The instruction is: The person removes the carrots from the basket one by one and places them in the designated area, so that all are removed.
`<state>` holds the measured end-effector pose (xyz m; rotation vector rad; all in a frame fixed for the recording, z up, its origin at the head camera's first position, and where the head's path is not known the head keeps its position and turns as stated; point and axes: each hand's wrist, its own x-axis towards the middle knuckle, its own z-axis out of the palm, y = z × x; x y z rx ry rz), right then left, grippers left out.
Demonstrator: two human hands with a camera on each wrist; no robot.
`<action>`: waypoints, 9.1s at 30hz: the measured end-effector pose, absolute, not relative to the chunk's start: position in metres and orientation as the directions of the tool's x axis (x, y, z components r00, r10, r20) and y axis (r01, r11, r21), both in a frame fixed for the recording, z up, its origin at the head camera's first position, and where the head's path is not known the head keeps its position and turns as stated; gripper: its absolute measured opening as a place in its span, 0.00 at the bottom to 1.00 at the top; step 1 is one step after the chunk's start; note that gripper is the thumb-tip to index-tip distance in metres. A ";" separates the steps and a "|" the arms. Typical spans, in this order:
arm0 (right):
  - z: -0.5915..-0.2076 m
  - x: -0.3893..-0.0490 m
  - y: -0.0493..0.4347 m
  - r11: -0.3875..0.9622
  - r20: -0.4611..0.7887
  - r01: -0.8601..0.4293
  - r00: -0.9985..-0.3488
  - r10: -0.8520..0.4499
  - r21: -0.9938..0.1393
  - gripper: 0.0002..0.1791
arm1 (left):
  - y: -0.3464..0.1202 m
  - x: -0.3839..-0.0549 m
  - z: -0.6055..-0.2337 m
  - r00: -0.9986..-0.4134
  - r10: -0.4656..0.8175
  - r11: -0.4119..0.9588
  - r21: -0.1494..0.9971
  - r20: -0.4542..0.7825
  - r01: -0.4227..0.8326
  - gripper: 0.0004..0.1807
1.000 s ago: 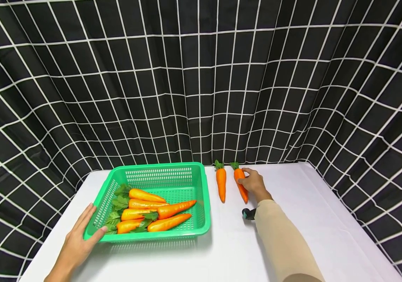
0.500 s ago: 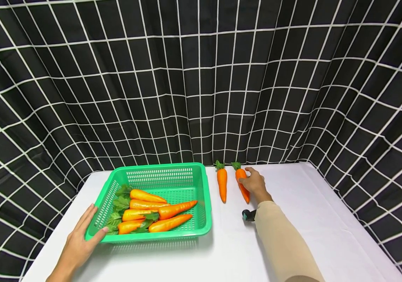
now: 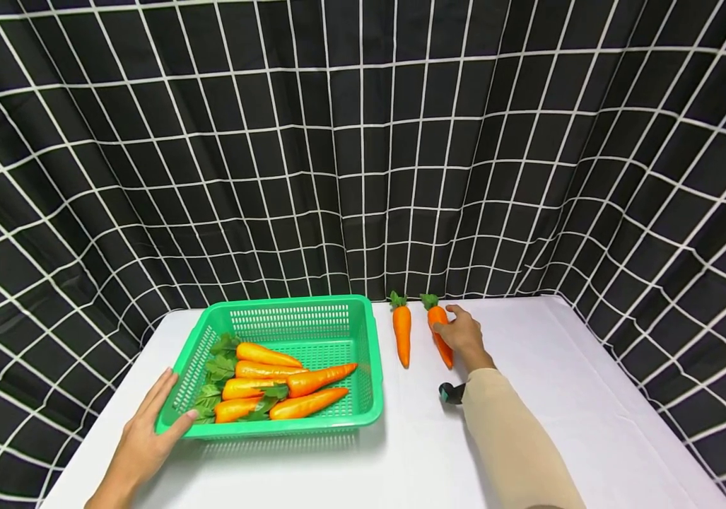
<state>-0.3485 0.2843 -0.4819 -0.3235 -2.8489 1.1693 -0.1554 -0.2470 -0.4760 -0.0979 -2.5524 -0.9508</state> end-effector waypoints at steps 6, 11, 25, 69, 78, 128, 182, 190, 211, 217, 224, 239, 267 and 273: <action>-0.479 -0.344 0.287 0.698 -0.003 0.161 -0.975 0.221 -0.698 0.34 | -0.246 -0.156 -0.476 -0.913 -0.073 0.768 0.606 0.403 0.206 0.43; -0.480 -0.341 0.289 0.703 0.004 0.156 -0.975 0.220 -0.694 0.34 | -0.247 -0.156 -0.474 -0.913 -0.068 0.769 0.604 0.403 0.209 0.43; -0.485 -0.343 0.285 0.710 -0.050 0.186 -0.977 0.209 -0.679 0.31 | -0.247 -0.155 -0.475 -0.918 -0.077 0.768 0.610 0.389 0.194 0.43; -0.407 -0.229 0.258 0.303 0.251 -0.202 -0.958 0.135 -0.931 0.32 | -0.248 -0.155 -0.475 -0.915 -0.063 0.779 0.592 0.399 0.205 0.42; -0.381 -0.190 0.245 0.262 0.400 -0.373 -0.915 0.057 -0.890 0.29 | -0.248 -0.155 -0.475 -0.910 -0.061 0.772 0.598 0.411 0.218 0.42; -0.324 -0.234 0.125 -0.119 0.639 -0.644 -0.686 -0.349 -0.756 0.30 | -0.247 -0.155 -0.472 -0.936 -0.086 0.769 0.620 0.340 0.155 0.43; -0.424 -0.327 0.067 0.388 -0.036 -0.407 -0.651 -0.758 -0.827 0.30 | -0.247 -0.154 -0.476 -0.921 -0.077 0.771 0.609 0.381 0.187 0.42; -0.431 -0.325 0.064 0.526 -0.183 -0.430 -0.620 -0.763 -0.734 0.28 | -0.246 -0.154 -0.475 -0.919 -0.075 0.776 0.602 0.387 0.190 0.42; -0.438 -0.323 0.064 0.696 -0.412 -0.430 -0.583 -0.700 -0.575 0.31 | -0.246 -0.152 -0.477 -0.923 -0.085 0.775 0.607 0.374 0.175 0.42; -0.439 -0.323 0.064 0.687 -0.419 -0.437 -0.563 -0.712 -0.581 0.26 | -0.246 -0.152 -0.478 -0.922 -0.088 0.779 0.602 0.377 0.173 0.42; -0.435 -0.325 0.065 0.615 -0.337 -0.457 -0.552 -0.763 -0.643 0.25 | -0.245 -0.152 -0.476 -0.920 -0.088 0.782 0.599 0.381 0.173 0.42; -0.424 -0.322 0.064 0.514 -0.186 -0.409 -0.618 -0.764 -0.754 0.26 | -0.245 -0.152 -0.475 -0.918 -0.094 0.782 0.600 0.385 0.171 0.42; -0.396 -0.296 0.080 0.077 0.171 -0.258 -0.806 -0.567 -0.963 0.26 | -0.246 -0.154 -0.477 -0.918 -0.074 0.782 0.594 0.391 0.190 0.42; -0.378 -0.281 0.088 0.023 0.231 -0.278 -0.839 -0.493 -0.960 0.26 | -0.245 -0.153 -0.473 -0.914 -0.063 0.782 0.589 0.400 0.204 0.42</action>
